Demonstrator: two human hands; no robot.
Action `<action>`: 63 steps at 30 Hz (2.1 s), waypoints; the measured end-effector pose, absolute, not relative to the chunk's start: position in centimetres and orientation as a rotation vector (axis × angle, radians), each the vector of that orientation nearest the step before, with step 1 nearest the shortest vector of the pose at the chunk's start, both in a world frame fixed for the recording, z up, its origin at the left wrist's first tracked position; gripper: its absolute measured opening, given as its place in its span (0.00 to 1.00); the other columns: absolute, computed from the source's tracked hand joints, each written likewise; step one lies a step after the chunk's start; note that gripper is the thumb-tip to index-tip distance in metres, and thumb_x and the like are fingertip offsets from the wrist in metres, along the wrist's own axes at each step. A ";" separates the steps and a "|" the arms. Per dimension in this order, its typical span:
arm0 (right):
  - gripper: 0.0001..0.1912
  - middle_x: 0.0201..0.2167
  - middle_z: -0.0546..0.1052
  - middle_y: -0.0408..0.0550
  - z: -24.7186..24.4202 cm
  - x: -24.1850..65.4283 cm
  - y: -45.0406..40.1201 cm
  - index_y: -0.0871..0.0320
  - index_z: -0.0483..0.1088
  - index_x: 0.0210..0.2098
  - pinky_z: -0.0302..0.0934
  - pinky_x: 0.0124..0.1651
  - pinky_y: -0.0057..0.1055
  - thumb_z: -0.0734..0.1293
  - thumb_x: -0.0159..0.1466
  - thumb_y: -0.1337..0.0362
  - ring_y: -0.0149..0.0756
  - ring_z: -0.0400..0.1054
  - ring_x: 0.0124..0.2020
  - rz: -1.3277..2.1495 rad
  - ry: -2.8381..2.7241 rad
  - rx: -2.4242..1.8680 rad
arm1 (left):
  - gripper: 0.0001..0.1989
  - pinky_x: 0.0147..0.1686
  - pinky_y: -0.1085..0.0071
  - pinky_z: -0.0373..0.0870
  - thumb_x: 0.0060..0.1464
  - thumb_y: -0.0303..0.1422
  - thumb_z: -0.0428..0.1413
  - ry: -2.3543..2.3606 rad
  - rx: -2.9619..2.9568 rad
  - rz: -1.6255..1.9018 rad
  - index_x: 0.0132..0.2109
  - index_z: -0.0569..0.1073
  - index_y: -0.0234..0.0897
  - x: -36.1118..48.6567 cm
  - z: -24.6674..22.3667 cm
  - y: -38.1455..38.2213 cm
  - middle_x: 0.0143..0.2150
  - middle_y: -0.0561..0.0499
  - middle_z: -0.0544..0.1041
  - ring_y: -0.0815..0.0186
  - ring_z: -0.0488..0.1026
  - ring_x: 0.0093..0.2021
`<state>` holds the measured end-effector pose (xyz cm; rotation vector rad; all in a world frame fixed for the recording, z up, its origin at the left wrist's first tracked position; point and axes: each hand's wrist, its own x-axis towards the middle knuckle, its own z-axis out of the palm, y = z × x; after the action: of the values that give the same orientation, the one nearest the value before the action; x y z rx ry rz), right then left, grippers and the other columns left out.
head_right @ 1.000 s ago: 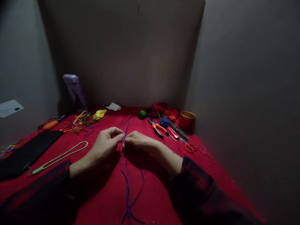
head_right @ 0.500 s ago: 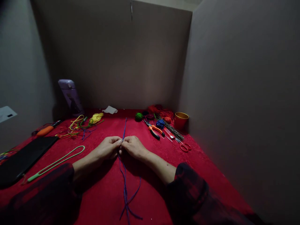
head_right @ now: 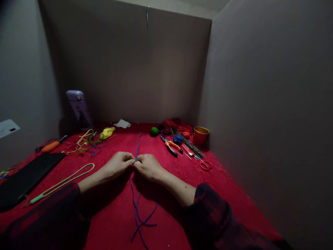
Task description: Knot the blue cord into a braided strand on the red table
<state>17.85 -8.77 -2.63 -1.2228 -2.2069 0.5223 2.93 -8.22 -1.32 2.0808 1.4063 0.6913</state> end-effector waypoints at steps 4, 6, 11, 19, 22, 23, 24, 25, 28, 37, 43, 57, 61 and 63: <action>0.10 0.19 0.65 0.42 -2.7 17.9 -8.7 0.62 0.66 0.22 0.44 0.25 0.24 0.57 0.58 0.70 0.26 0.54 0.22 0.494 -2.250 -1.216 | 0.11 0.24 0.74 0.53 0.44 0.31 0.45 1.404 2.202 0.592 0.24 0.69 0.31 2.7 -0.9 -8.2 0.21 0.51 0.67 0.70 0.61 0.24; 0.11 0.20 0.66 0.42 -2.7 18.0 -8.7 0.63 0.66 0.22 0.45 0.25 0.24 0.57 0.58 0.69 0.26 0.55 0.22 0.499 -2.255 -1.218 | 0.10 0.23 0.74 0.52 0.45 0.30 0.45 1.389 2.230 0.552 0.23 0.68 0.32 2.7 -0.9 -8.2 0.20 0.52 0.65 0.70 0.59 0.23; 0.12 0.20 0.67 0.43 -2.5 17.9 -9.1 0.63 0.68 0.23 0.45 0.25 0.24 0.58 0.59 0.66 0.27 0.56 0.22 0.479 -2.191 -1.273 | 0.09 0.23 0.76 0.53 0.45 0.32 0.46 1.303 2.113 0.555 0.26 0.68 0.31 2.7 -1.1 -8.1 0.21 0.53 0.64 0.70 0.60 0.24; 0.11 0.22 0.70 0.45 -2.9 17.9 -9.1 0.62 0.70 0.26 0.46 0.27 0.25 0.58 0.59 0.67 0.27 0.57 0.23 0.451 -2.199 -1.251 | 0.08 0.25 0.75 0.55 0.45 0.31 0.46 1.311 2.193 0.542 0.25 0.67 0.32 2.7 -1.2 -8.0 0.23 0.52 0.66 0.70 0.61 0.25; 0.11 0.21 0.70 0.45 -3.0 17.8 -9.2 0.63 0.69 0.25 0.46 0.26 0.25 0.58 0.58 0.68 0.27 0.57 0.22 0.441 -2.205 -1.238 | 0.08 0.26 0.74 0.55 0.45 0.31 0.46 1.307 2.229 0.540 0.26 0.67 0.32 2.6 -1.4 -7.9 0.24 0.51 0.67 0.69 0.62 0.26; 0.11 0.21 0.70 0.45 -3.0 17.8 -9.3 0.63 0.69 0.25 0.46 0.26 0.25 0.58 0.58 0.68 0.27 0.57 0.22 0.436 -2.203 -1.242 | 0.08 0.26 0.74 0.55 0.45 0.31 0.45 1.304 2.232 0.539 0.26 0.67 0.32 2.6 -1.6 -7.8 0.23 0.52 0.67 0.69 0.62 0.26; 0.11 0.20 0.69 0.45 -3.0 17.8 -9.3 0.62 0.69 0.24 0.46 0.26 0.25 0.58 0.58 0.68 0.27 0.57 0.22 0.426 -2.200 -1.248 | 0.08 0.26 0.74 0.55 0.46 0.31 0.45 1.299 2.235 0.538 0.26 0.67 0.32 2.6 -1.6 -7.8 0.23 0.52 0.67 0.69 0.62 0.26; 0.10 0.20 0.69 0.45 -3.0 17.8 -9.4 0.62 0.69 0.24 0.46 0.26 0.25 0.58 0.58 0.68 0.27 0.57 0.22 0.411 -2.199 -1.252 | 0.08 0.26 0.74 0.55 0.46 0.31 0.45 1.292 2.237 0.539 0.26 0.67 0.33 2.6 -1.7 -7.7 0.23 0.52 0.67 0.70 0.62 0.26; 0.10 0.22 0.70 0.46 -3.0 17.8 -9.5 0.62 0.69 0.26 0.47 0.27 0.25 0.58 0.58 0.68 0.27 0.58 0.22 0.361 -2.213 -1.249 | 0.08 0.26 0.75 0.54 0.46 0.31 0.45 1.263 2.225 0.539 0.25 0.66 0.33 2.5 -1.7 -7.7 0.24 0.52 0.66 0.70 0.61 0.26; 0.11 0.20 0.69 0.45 -3.0 17.8 -9.5 0.62 0.69 0.25 0.46 0.26 0.26 0.58 0.58 0.67 0.27 0.57 0.21 0.316 -2.238 -1.267 | 0.07 0.24 0.75 0.54 0.45 0.31 0.46 1.231 2.161 0.532 0.24 0.64 0.33 2.4 -1.4 -7.8 0.22 0.54 0.63 0.71 0.58 0.24; 0.11 0.20 0.69 0.45 -3.1 17.9 -9.5 0.62 0.70 0.25 0.45 0.26 0.26 0.58 0.58 0.67 0.27 0.56 0.21 0.290 -2.253 -1.269 | 0.07 0.24 0.74 0.53 0.44 0.31 0.46 1.224 2.169 0.516 0.24 0.65 0.33 2.3 -1.7 -7.6 0.22 0.54 0.63 0.71 0.58 0.24; 0.11 0.22 0.71 0.46 -3.0 18.1 -9.4 0.63 0.70 0.27 0.48 0.27 0.25 0.58 0.59 0.68 0.28 0.59 0.22 0.270 -2.291 -1.269 | 0.07 0.22 0.75 0.51 0.43 0.33 0.46 1.231 2.132 0.492 0.24 0.63 0.33 2.6 -1.5 -7.6 0.21 0.55 0.62 0.71 0.57 0.24; 0.11 0.23 0.72 0.47 -3.1 18.2 -9.3 0.63 0.70 0.27 0.48 0.28 0.25 0.57 0.59 0.68 0.28 0.59 0.23 0.288 -2.288 -1.242 | 0.07 0.22 0.75 0.51 0.43 0.34 0.47 1.216 2.124 0.504 0.24 0.63 0.34 2.6 -1.2 -7.8 0.22 0.55 0.62 0.71 0.57 0.24; 0.11 0.24 0.72 0.47 -3.2 18.3 -9.2 0.63 0.70 0.27 0.48 0.28 0.25 0.57 0.59 0.67 0.28 0.60 0.24 0.291 -2.295 -1.232 | 0.07 0.22 0.75 0.51 0.42 0.33 0.47 1.238 2.117 0.508 0.23 0.63 0.34 2.6 -1.2 -7.9 0.21 0.55 0.62 0.72 0.57 0.23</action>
<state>18.25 -9.24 -3.21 -1.2319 -2.2946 0.2914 2.61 -7.91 -1.21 2.1169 1.2376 0.5082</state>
